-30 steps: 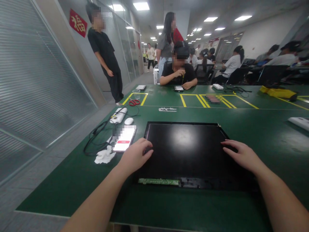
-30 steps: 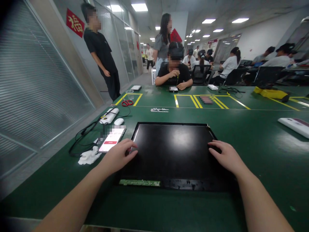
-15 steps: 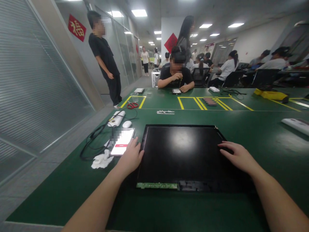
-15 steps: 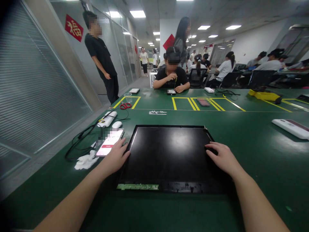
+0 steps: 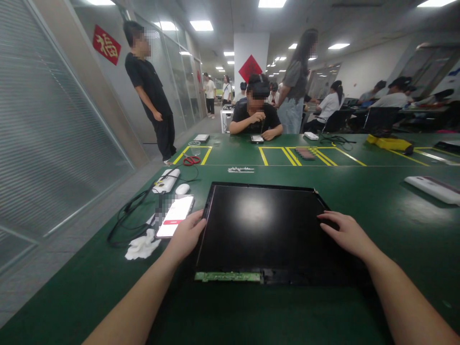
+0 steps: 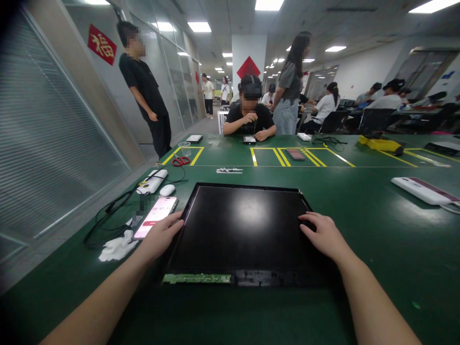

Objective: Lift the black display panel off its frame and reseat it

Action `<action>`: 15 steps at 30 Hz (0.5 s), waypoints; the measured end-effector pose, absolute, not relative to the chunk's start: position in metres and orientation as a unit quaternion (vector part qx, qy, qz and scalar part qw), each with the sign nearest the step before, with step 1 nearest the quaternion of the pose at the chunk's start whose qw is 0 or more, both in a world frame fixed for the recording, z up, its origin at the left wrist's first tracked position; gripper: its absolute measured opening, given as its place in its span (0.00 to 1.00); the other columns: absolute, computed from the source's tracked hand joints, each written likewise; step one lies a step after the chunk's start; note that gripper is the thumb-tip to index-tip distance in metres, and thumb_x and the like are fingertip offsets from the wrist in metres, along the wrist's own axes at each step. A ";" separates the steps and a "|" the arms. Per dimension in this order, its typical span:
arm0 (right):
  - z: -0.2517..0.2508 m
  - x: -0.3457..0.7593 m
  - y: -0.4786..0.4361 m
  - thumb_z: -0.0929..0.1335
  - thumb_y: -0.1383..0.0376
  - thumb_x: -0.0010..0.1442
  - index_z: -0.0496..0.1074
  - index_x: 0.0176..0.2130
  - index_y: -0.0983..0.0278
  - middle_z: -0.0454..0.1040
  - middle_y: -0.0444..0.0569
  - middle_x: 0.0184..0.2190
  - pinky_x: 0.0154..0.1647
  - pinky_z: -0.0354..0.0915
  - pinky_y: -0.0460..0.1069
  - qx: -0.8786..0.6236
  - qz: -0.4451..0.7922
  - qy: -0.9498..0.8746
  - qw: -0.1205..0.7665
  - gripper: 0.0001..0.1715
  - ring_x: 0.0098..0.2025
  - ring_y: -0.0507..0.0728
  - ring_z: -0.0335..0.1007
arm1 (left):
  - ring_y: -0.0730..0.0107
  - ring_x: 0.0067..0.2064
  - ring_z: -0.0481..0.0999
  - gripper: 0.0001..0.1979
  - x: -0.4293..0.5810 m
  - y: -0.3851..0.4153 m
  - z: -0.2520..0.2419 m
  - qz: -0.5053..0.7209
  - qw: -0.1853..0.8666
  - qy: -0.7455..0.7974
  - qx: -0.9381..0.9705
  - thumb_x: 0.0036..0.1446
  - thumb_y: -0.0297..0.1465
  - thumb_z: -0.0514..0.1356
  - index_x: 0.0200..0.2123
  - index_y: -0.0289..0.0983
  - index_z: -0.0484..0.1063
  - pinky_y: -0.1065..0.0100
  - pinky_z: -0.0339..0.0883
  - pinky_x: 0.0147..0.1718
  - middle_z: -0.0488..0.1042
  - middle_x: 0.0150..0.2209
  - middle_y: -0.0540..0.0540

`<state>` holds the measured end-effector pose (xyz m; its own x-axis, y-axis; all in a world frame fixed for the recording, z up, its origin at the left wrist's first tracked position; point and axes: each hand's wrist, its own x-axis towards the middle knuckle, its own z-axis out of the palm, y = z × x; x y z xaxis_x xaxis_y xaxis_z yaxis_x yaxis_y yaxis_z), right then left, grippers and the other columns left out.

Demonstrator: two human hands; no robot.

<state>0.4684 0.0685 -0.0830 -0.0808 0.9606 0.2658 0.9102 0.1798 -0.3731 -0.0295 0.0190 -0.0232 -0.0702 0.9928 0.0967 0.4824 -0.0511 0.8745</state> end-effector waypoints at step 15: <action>-0.081 0.462 0.065 0.65 0.48 0.59 0.83 0.47 0.58 0.82 0.56 0.54 0.65 0.67 0.69 -0.639 0.057 -0.724 0.254 0.26 0.59 0.70 0.76 | 0.60 0.30 0.86 0.29 -0.004 0.010 -0.006 0.514 0.565 0.607 0.221 0.61 0.29 0.67 0.65 0.35 0.71 0.66 0.78 0.30 0.86 0.32 0.43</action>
<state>0.4620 0.0648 -0.0813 -0.0544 0.9542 0.2940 0.8961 0.1766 -0.4071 -0.0041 0.0102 -0.0063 -0.2648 0.8482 -0.4586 -0.3123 0.3745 0.8730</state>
